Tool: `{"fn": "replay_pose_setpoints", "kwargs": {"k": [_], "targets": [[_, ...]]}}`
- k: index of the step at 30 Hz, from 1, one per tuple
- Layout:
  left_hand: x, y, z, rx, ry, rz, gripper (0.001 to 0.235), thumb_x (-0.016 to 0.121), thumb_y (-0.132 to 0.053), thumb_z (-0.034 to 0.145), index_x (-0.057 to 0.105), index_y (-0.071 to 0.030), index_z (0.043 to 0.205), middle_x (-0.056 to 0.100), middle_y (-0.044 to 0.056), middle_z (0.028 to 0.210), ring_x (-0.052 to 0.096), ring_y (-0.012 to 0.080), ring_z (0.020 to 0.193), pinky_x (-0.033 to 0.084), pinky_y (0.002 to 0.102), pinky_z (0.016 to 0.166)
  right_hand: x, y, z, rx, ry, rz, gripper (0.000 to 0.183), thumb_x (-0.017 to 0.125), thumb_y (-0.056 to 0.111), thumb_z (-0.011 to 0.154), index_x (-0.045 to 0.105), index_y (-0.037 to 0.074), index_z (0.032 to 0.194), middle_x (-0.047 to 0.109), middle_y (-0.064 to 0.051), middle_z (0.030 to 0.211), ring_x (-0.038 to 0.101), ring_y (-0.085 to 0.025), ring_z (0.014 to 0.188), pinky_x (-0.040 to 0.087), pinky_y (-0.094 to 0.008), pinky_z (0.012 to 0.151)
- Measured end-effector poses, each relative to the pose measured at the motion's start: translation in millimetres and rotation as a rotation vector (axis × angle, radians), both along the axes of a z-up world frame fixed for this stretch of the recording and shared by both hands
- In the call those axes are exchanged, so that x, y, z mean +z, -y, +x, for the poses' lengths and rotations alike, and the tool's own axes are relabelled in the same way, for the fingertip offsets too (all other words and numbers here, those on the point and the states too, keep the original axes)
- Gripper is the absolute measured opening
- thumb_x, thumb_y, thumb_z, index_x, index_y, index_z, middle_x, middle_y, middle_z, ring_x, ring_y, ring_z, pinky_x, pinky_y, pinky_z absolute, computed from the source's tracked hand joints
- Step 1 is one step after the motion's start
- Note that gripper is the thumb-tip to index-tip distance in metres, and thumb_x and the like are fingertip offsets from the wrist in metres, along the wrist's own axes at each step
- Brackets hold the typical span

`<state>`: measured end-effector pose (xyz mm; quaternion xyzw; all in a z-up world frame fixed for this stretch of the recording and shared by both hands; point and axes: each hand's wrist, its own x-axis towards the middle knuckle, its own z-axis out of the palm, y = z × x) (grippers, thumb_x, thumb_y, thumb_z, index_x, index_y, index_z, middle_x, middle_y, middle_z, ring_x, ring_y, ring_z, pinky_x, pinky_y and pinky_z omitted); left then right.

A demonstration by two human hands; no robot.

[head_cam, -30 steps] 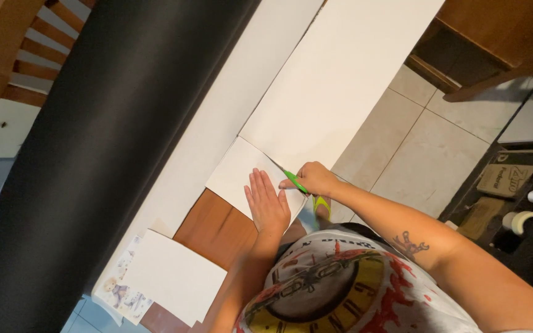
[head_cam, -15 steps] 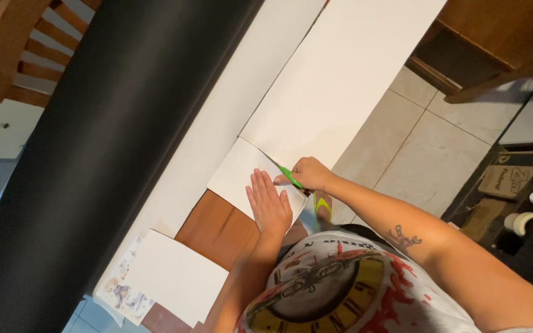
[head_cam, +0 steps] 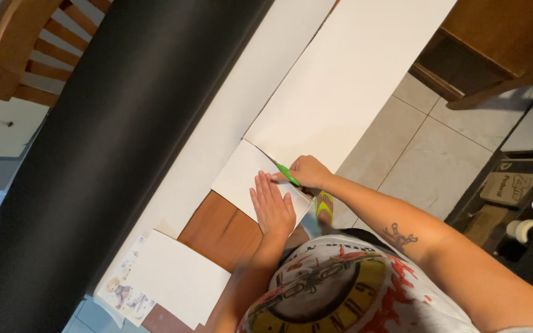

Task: Cutting a long strip of white paper into smaller rectangular pieces using scissors on a work surface.

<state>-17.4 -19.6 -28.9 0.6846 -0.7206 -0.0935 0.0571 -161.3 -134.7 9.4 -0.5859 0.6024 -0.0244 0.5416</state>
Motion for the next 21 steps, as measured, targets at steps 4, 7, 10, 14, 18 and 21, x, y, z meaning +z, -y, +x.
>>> {"fn": "replay_pose_setpoints", "kwargs": {"k": [4, 7, 10, 14, 18, 21], "targets": [[0.9, -0.3, 0.2, -0.009, 0.011, 0.046, 0.068, 0.033, -0.037, 0.106, 0.019, 0.006, 0.158, 0.012, 0.027, 0.169, 0.01, 0.0386, 0.158, 0.004, 0.058, 0.127, 13.6, 10.7, 7.8, 0.055, -0.057, -0.007, 0.049, 0.061, 0.057, 0.078, 0.081, 0.012, 0.076, 0.074, -0.019, 0.073, 0.073, -0.043, 0.088, 0.056, -0.048, 0.077], [1.7, 0.7, 0.6, -0.002, 0.013, 0.079, 0.068, 0.031, -0.038, 0.107, 0.02, 0.005, 0.157, 0.012, 0.027, 0.169, 0.009, 0.0379, 0.158, 0.002, 0.057, 0.127, 5.2, 10.2, 6.5, 0.07, -0.046, -0.015, 0.046, 0.062, 0.055, 0.077, 0.08, 0.012, 0.072, 0.072, -0.019, 0.069, 0.072, -0.043, 0.086, 0.056, -0.048, 0.077], [5.0, 1.0, 0.1, -0.007, -0.004, 0.052, 0.067, 0.033, -0.037, 0.107, 0.019, 0.005, 0.158, 0.013, 0.028, 0.168, 0.011, 0.0394, 0.158, 0.004, 0.058, 0.127, -12.3, 7.6, 3.8, 0.01, 0.019, -0.061, 0.046, 0.062, 0.051, 0.082, 0.074, 0.011, 0.063, 0.067, -0.012, 0.055, 0.072, -0.037, 0.074, 0.054, -0.043, 0.07], [11.6, 1.8, -0.5, -0.001, -0.002, 0.099, 0.066, 0.03, -0.038, 0.108, 0.019, 0.004, 0.158, 0.012, 0.027, 0.168, 0.009, 0.0391, 0.158, 0.002, 0.057, 0.127, 3.5, 11.9, 8.7, 0.017, 0.012, -0.065, 0.043, 0.062, 0.049, 0.08, 0.073, 0.013, 0.059, 0.065, -0.011, 0.052, 0.07, -0.033, 0.064, 0.054, -0.041, 0.066], [14.4, 3.4, -1.0, 0.006, -0.002, 0.166, 0.067, 0.029, -0.038, 0.108, 0.015, 0.003, 0.159, 0.011, 0.026, 0.169, 0.006, 0.0378, 0.158, -0.001, 0.057, 0.127, 21.1, 21.2, 16.2, 0.055, -0.046, -0.045, 0.038, 0.064, 0.054, 0.074, 0.071, 0.02, 0.057, 0.062, -0.005, 0.047, 0.069, -0.028, 0.058, 0.053, -0.037, 0.063], [15.0, 3.6, -1.0, 0.008, 0.013, 0.167, 0.067, 0.029, -0.039, 0.108, 0.014, 0.002, 0.159, 0.011, 0.026, 0.169, 0.006, 0.038, 0.158, 0.0, 0.057, 0.127, 6.7, 20.4, 18.7, 0.04, -0.017, -0.074, 0.04, 0.065, 0.052, 0.076, 0.071, 0.017, 0.057, 0.061, -0.007, 0.046, 0.069, -0.031, 0.059, 0.052, -0.038, 0.063]]}}
